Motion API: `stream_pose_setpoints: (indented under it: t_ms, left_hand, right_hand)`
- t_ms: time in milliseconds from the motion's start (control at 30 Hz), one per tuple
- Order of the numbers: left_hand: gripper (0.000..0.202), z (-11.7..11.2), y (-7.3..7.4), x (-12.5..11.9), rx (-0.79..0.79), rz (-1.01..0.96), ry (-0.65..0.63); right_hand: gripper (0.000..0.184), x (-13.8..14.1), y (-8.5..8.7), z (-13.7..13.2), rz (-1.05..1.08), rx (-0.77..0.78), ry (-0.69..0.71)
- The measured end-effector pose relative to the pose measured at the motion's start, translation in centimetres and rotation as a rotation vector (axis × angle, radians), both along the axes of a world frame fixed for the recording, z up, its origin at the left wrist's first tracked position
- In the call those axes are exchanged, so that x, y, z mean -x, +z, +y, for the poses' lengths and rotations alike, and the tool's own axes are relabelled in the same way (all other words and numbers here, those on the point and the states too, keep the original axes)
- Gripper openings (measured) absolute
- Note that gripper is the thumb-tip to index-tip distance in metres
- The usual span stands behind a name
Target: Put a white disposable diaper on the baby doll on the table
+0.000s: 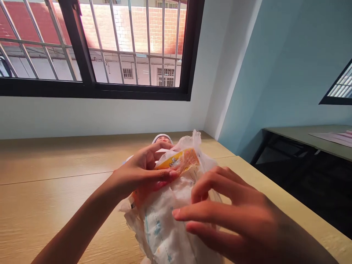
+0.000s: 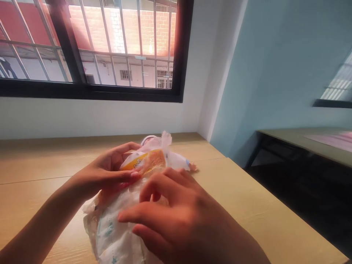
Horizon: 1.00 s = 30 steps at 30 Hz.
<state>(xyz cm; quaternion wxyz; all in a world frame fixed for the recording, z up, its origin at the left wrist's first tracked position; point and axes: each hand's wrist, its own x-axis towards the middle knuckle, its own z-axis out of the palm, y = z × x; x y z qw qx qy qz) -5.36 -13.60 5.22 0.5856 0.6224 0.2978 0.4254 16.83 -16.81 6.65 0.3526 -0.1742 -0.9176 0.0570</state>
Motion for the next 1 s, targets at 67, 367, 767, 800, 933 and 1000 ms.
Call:
stream_pose_setpoints:
  t_ms: [67,367,767,800,933,1000]
  left_hand:
    - [0.038,0.0,0.0,0.0,-0.002,0.006,-0.005]
    - [0.040,0.2,-0.1,0.2,-0.004,0.023,0.002]
    - [0.041,0.0,0.2,0.2,0.019,0.029,-0.014]
    - [0.043,-0.1,0.2,0.2,0.024,0.036,-0.001]
    - [0.054,-0.2,0.0,0.2,0.039,0.068,0.058]
    - [0.055,-0.1,-0.1,0.2,0.045,0.082,0.069]
  right_hand:
    - [0.016,0.2,-0.1,-0.2,-0.014,-0.053,-0.016]
    - [0.013,0.9,-0.3,1.3,-0.137,-0.068,0.035]
    - [0.014,-0.7,0.6,2.1,-0.119,-0.128,-0.052]
    - [0.013,-1.2,0.7,2.4,-0.124,-0.117,-0.069]
    - [0.014,-3.5,1.2,3.5,-0.212,-0.017,-0.221]
    - [0.017,-4.4,1.0,3.2,-0.218,-0.054,-0.352]
